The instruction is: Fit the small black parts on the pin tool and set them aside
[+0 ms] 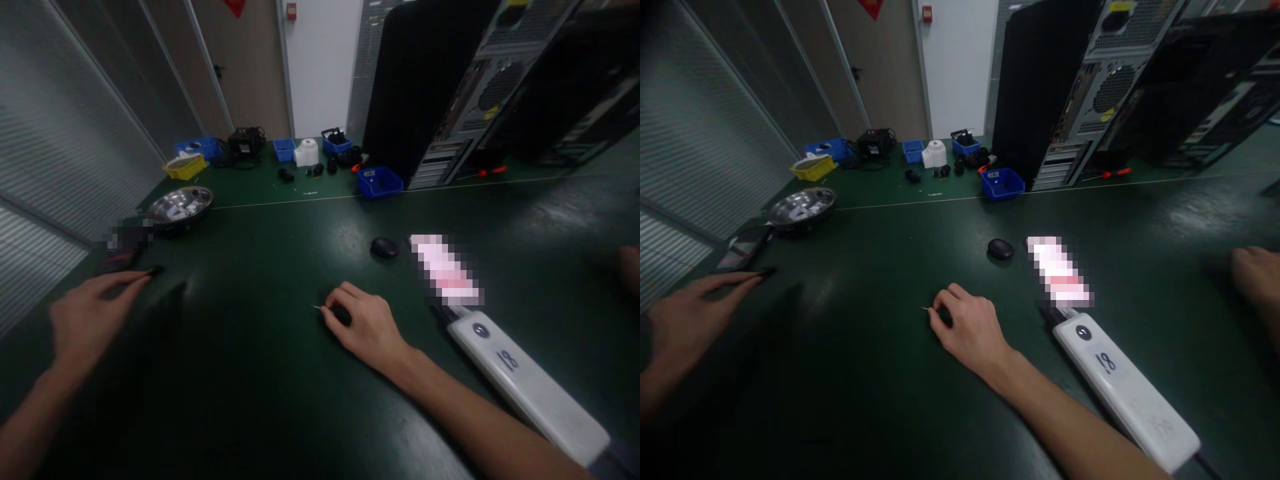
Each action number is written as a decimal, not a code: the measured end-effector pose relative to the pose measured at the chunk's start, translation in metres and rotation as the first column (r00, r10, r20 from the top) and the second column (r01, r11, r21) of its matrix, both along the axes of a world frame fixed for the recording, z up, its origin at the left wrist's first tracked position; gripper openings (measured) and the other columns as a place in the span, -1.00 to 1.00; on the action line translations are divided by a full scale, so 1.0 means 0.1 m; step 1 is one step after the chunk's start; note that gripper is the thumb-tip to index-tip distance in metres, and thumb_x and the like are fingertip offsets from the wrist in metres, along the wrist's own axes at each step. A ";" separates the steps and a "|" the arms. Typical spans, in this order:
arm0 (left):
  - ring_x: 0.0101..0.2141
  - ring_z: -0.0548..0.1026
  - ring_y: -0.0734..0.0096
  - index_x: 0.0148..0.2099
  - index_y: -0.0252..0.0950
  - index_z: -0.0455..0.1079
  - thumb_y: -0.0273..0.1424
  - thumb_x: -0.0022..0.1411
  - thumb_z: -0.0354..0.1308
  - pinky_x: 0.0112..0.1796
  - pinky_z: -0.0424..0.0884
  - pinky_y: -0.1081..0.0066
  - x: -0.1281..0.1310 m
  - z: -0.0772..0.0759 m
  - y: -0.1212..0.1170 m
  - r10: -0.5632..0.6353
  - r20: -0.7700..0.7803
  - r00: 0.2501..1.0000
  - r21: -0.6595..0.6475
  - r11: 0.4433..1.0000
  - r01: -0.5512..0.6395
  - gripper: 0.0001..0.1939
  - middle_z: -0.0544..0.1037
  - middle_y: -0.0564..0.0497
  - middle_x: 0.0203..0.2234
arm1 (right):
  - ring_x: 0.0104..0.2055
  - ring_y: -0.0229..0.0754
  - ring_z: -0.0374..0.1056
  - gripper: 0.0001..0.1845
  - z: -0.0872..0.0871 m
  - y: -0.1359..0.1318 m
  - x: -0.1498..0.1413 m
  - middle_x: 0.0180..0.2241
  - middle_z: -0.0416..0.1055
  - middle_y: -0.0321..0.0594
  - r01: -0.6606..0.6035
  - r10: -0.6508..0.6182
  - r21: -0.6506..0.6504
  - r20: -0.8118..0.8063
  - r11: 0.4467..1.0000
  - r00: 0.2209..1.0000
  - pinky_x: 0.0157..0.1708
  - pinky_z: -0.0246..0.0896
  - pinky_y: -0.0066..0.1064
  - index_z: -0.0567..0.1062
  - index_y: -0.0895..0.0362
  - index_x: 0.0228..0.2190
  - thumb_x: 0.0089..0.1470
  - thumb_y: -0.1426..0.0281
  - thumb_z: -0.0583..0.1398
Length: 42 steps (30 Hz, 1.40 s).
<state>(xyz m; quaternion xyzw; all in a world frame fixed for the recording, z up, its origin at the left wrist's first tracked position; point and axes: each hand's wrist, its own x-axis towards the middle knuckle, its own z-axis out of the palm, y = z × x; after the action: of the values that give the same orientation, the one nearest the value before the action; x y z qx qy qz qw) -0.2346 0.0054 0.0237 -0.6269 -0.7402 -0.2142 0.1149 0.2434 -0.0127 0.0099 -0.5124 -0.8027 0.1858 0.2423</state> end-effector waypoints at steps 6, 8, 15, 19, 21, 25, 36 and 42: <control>-0.07 0.55 0.38 -0.05 -0.11 0.54 -0.25 0.35 0.18 -0.01 0.50 0.31 1.98 0.01 -0.01 -0.634 0.409 0.657 -0.034 0.708 0.705 -0.81 0.61 0.07 -0.08 | -0.35 -0.25 0.38 -0.82 0.03 0.00 0.00 -0.24 0.46 -0.28 0.029 -0.028 0.005 -0.043 1.000 0.999 -0.35 0.15 -0.38 0.47 0.07 -0.24 0.33 0.26 0.12; -0.06 0.54 0.42 -0.04 -0.12 0.52 -0.35 0.38 0.14 -0.02 0.52 0.33 2.31 -0.11 -0.01 -0.697 0.462 0.549 -0.052 0.597 0.801 -0.82 0.60 0.06 -0.09 | -0.33 -0.23 0.39 -0.81 0.03 0.00 0.00 -0.25 0.47 -0.27 0.051 -0.050 0.016 -0.053 0.999 0.997 -0.32 0.16 -0.37 0.46 0.07 -0.24 0.34 0.26 0.11; -0.06 0.52 0.43 0.02 -0.13 0.47 -0.39 0.39 0.11 -0.03 0.55 0.32 2.36 -0.25 -0.01 -0.661 0.498 0.561 -0.067 0.616 0.785 -0.79 0.57 0.03 -0.08 | -0.38 -0.25 0.37 -0.84 0.02 0.00 -0.01 -0.28 0.46 -0.29 0.048 -0.048 -0.023 -0.013 0.999 0.999 -0.37 0.13 -0.37 0.46 0.06 -0.27 0.30 0.26 0.13; -0.04 0.52 0.40 0.15 -0.07 0.42 -0.37 0.37 0.14 -0.02 0.56 0.29 2.35 -0.23 -0.01 -0.652 0.493 0.576 -0.085 0.623 0.777 -0.67 0.56 0.02 -0.04 | -0.39 -0.25 0.37 -0.83 0.02 0.00 -0.01 -0.27 0.46 -0.29 0.046 -0.046 -0.025 0.004 0.999 0.999 -0.38 0.11 -0.38 0.46 0.06 -0.28 0.30 0.26 0.13; -0.02 0.51 0.40 0.14 -0.07 0.44 -0.38 0.37 0.14 0.00 0.56 0.30 2.36 -0.24 -0.01 -0.681 0.478 0.555 -0.065 0.602 0.796 -0.68 0.58 0.03 -0.03 | -0.38 -0.25 0.37 -0.83 0.02 0.00 -0.02 -0.27 0.46 -0.29 0.037 -0.036 -0.021 0.002 0.999 0.999 -0.38 0.11 -0.38 0.46 0.05 -0.27 0.30 0.26 0.13; -0.02 0.53 0.44 0.08 -0.08 0.50 -0.41 0.39 0.10 0.02 0.56 0.33 2.34 -0.28 0.01 -0.708 0.489 0.510 -0.034 0.568 0.822 -0.72 0.61 0.07 -0.05 | -0.40 -0.26 0.36 -0.84 0.01 -0.01 -0.02 -0.28 0.45 -0.31 0.018 -0.018 -0.014 0.003 1.000 1.000 -0.39 0.10 -0.38 0.46 0.05 -0.27 0.30 0.27 0.13; -0.05 0.53 0.50 0.07 -0.11 0.51 -0.48 0.37 0.13 -0.01 0.55 0.42 2.38 -0.28 -0.04 -0.774 0.443 0.453 0.041 0.522 0.852 -0.71 0.62 0.09 -0.08 | -0.37 -0.26 0.37 -0.86 0.00 -0.02 -0.04 -0.28 0.45 -0.29 -0.061 0.061 -0.004 -0.009 0.998 0.998 -0.37 0.13 -0.38 0.46 0.05 -0.24 0.31 0.29 0.13; -0.06 0.51 0.52 0.07 -0.08 0.50 -0.45 0.36 0.14 -0.03 0.54 0.44 2.39 -0.26 -0.06 -0.759 0.469 0.452 0.029 0.525 0.851 -0.71 0.60 0.09 -0.08 | -0.38 -0.27 0.36 -0.87 0.00 -0.02 -0.04 -0.27 0.45 -0.29 -0.071 0.071 -0.001 -0.050 0.997 0.996 -0.37 0.13 -0.39 0.45 0.06 -0.24 0.32 0.30 0.13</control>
<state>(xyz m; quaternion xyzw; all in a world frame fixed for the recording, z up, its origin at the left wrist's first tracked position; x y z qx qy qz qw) 0.0045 -0.0003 -0.0021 -0.8479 -0.3752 -0.2942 -0.2320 0.2394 -0.0145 0.0095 -0.4788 -0.8139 0.2082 0.2550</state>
